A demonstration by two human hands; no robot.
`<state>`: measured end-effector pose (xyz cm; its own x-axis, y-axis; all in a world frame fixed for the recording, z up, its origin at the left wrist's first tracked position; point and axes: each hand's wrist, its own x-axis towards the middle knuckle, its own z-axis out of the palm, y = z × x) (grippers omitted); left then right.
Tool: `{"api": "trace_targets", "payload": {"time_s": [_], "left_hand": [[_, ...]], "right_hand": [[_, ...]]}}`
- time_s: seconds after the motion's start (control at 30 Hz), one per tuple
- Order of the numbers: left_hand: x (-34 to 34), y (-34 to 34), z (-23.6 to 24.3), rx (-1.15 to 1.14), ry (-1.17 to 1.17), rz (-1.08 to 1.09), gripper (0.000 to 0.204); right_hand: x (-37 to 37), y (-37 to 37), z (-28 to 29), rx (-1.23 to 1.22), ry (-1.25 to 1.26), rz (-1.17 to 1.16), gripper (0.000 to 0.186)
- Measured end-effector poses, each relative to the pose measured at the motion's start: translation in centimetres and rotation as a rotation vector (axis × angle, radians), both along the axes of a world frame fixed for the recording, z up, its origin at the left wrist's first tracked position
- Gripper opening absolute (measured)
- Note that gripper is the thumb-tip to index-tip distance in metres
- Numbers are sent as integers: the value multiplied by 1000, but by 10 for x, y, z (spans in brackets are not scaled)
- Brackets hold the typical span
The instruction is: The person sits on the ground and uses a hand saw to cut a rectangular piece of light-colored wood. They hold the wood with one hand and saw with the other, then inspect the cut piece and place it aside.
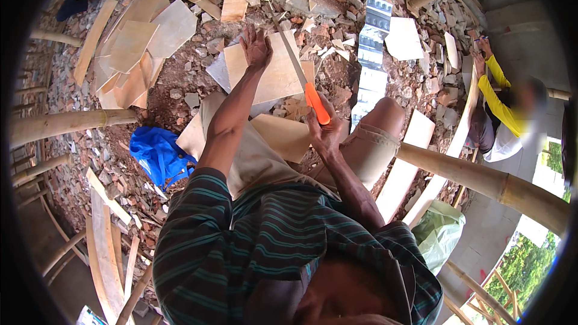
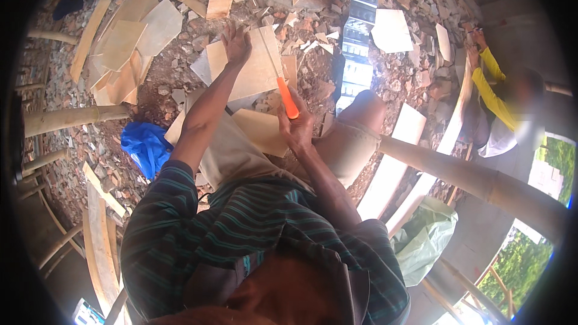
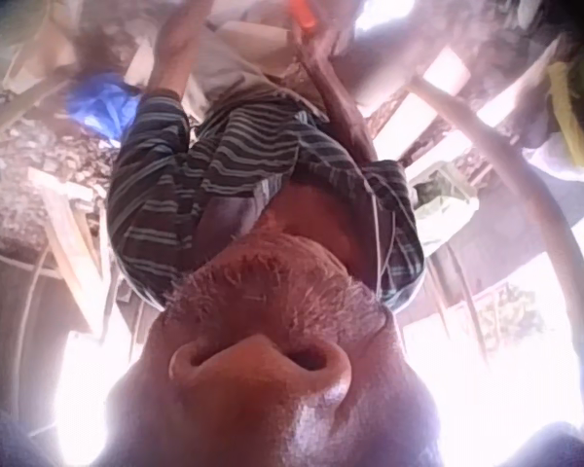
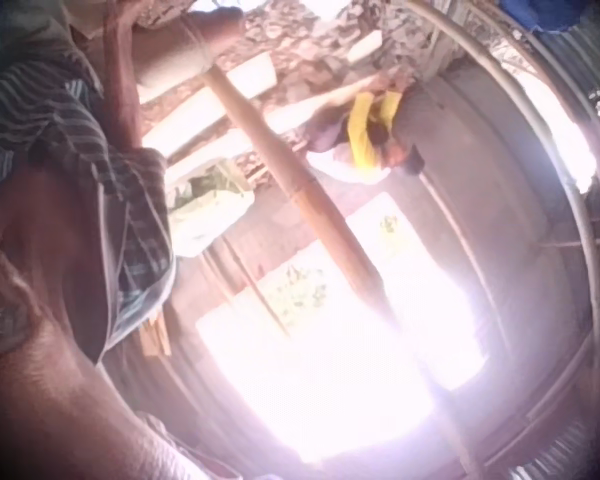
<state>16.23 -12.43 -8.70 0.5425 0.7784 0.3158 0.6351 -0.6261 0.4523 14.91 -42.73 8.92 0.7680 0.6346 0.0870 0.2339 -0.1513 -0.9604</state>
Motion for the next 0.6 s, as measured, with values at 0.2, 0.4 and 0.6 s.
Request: {"api": "trace_targets", "payload": {"time_s": [0.2, 0.4, 0.6], "left_hand": [[11, -7, -15, 31, 107, 115, 45], [14, -6, 3, 30, 66, 130, 37], [12, -10, 11, 104, 93, 139, 32]], "right_hand": [[-12, 0, -20, -112, 13, 40, 50], [-18, -1, 1, -5, -112, 35, 42], [10, 43, 20, -160, 102, 20, 41]]}}
